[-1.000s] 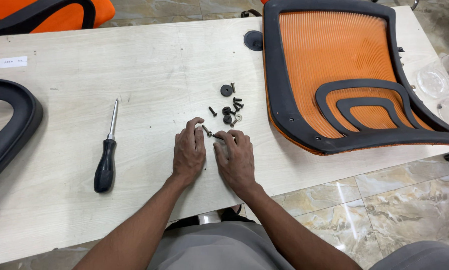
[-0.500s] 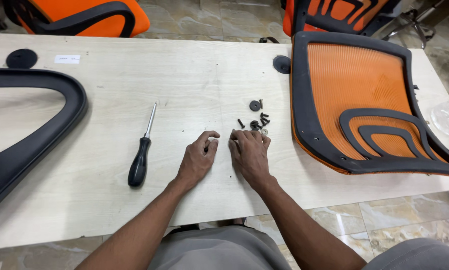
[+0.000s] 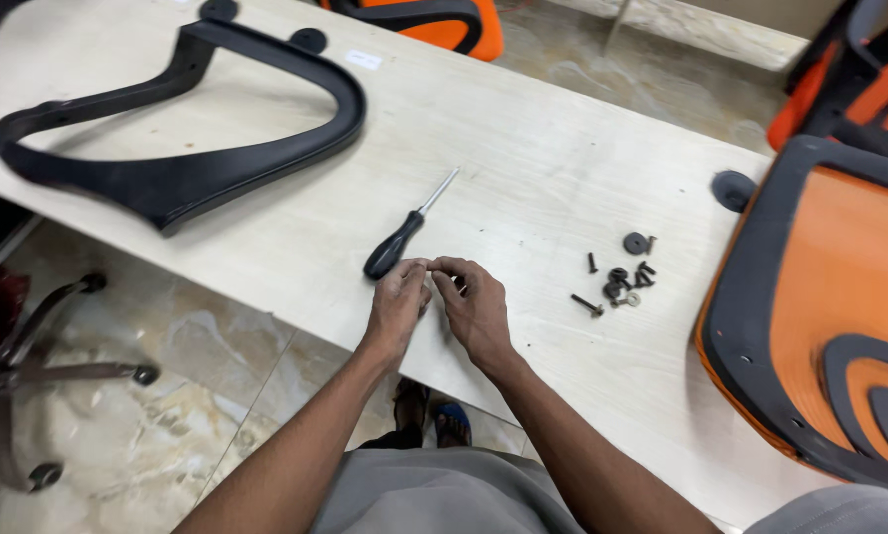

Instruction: The person uses a screwdriver to remove a screw from the underside of an orange office chair seat, then detaches a black plastic frame from the seat. They place the frame on the table, pick up the seat, and later reattach the frame to the seat using screws and washers.

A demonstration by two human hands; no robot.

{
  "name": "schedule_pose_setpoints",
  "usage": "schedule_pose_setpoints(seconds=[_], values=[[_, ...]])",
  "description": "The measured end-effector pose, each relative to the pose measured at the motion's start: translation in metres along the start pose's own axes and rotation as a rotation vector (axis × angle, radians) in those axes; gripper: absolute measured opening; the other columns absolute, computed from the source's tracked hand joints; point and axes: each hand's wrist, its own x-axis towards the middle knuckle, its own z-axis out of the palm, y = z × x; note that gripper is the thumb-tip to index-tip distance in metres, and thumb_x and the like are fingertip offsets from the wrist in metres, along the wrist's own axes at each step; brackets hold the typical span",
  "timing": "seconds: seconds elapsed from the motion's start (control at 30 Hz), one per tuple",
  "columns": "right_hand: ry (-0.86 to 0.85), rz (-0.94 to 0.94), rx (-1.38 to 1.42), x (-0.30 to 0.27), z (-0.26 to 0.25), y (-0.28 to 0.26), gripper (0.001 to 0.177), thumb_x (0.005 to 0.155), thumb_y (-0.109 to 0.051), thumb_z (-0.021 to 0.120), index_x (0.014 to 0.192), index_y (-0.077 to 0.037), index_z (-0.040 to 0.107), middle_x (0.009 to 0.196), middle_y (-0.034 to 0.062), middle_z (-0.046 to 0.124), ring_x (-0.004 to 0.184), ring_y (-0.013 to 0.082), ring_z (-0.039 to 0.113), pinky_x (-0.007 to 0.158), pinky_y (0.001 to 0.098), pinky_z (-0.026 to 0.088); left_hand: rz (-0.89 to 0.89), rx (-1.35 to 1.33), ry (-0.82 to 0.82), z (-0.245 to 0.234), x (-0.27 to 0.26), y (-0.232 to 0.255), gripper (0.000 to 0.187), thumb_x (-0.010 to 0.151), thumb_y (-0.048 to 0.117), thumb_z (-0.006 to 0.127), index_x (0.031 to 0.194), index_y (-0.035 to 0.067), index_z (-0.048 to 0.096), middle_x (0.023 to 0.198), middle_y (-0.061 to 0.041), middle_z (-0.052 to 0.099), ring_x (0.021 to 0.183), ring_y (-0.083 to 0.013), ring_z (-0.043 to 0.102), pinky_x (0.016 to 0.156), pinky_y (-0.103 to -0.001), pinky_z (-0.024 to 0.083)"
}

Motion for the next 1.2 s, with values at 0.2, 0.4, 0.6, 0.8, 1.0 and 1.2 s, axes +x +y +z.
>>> schedule_pose_setpoints(seconds=[0.2, 0.4, 0.6, 0.8, 1.0, 1.2], values=[[-0.260, -0.012, 0.285, -0.028, 0.044, -0.007, 0.020, 0.095, -0.014, 0.067, 0.109, -0.005, 0.078, 0.092, 0.0048, 0.078, 0.079, 0.0108, 0.066, 0.076, 0.0277, 0.054, -0.035, -0.179, 0.201, -0.054, -0.037, -0.014, 0.029, 0.103, 0.032, 0.052, 0.109, 0.009, 0.067, 0.065, 0.006, 0.043, 0.055, -0.0061, 0.035, 0.051, -0.024, 0.029], [-0.453, 0.027, 0.449, -0.029, 0.084, -0.024, 0.019, 0.096, -0.016, 0.067, 0.108, -0.005, 0.076, 0.086, 0.0014, 0.073, 0.075, 0.0108, 0.057, 0.071, 0.0280, 0.049, 0.018, -0.258, 0.285, -0.101, -0.059, -0.027, 0.029, 0.106, 0.037, 0.056, 0.095, 0.010, 0.061, 0.070, 0.007, 0.046, 0.058, -0.0039, 0.037, 0.053, -0.023, 0.032], [-0.512, 0.049, 0.456, -0.032, 0.127, -0.043, 0.019, 0.098, -0.021, 0.066, 0.106, -0.005, 0.075, 0.084, 0.0024, 0.074, 0.076, 0.0106, 0.061, 0.073, 0.0268, 0.049, 0.031, -0.405, 0.293, -0.140, -0.068, -0.025, 0.031, 0.105, 0.040, 0.053, 0.094, 0.012, 0.060, 0.072, 0.006, 0.049, 0.058, -0.0049, 0.037, 0.052, -0.023, 0.032], [-0.485, 0.061, 0.449, -0.053, 0.185, -0.066, 0.019, 0.096, -0.019, 0.067, 0.104, -0.005, 0.076, 0.084, 0.0019, 0.075, 0.076, 0.0106, 0.061, 0.073, 0.0269, 0.049, 0.041, -0.368, 0.230, -0.205, -0.089, -0.022, 0.025, 0.104, 0.036, 0.055, 0.101, 0.012, 0.060, 0.077, 0.006, 0.052, 0.059, -0.0037, 0.037, 0.052, -0.021, 0.032], [-0.493, -0.002, 0.392, -0.067, 0.248, -0.098, 0.019, 0.096, -0.019, 0.066, 0.104, -0.004, 0.076, 0.084, 0.0023, 0.072, 0.079, 0.0109, 0.059, 0.077, 0.0271, 0.049, 0.000, -0.436, 0.221, -0.277, -0.098, -0.031, 0.026, 0.104, 0.035, 0.055, 0.099, 0.010, 0.058, 0.079, 0.004, 0.051, 0.056, -0.0050, 0.038, 0.048, -0.022, 0.030], [-0.525, 0.016, 0.248, -0.062, 0.283, -0.123, 0.020, 0.095, -0.019, 0.067, 0.106, -0.004, 0.073, 0.093, 0.0019, 0.072, 0.085, 0.0094, 0.062, 0.079, 0.0259, 0.050, -0.019, -0.504, 0.256, -0.330, -0.104, -0.034, 0.023, 0.101, 0.030, 0.063, 0.099, 0.007, 0.061, 0.087, 0.000, 0.060, 0.055, -0.0061, 0.039, 0.047, -0.023, 0.030]])
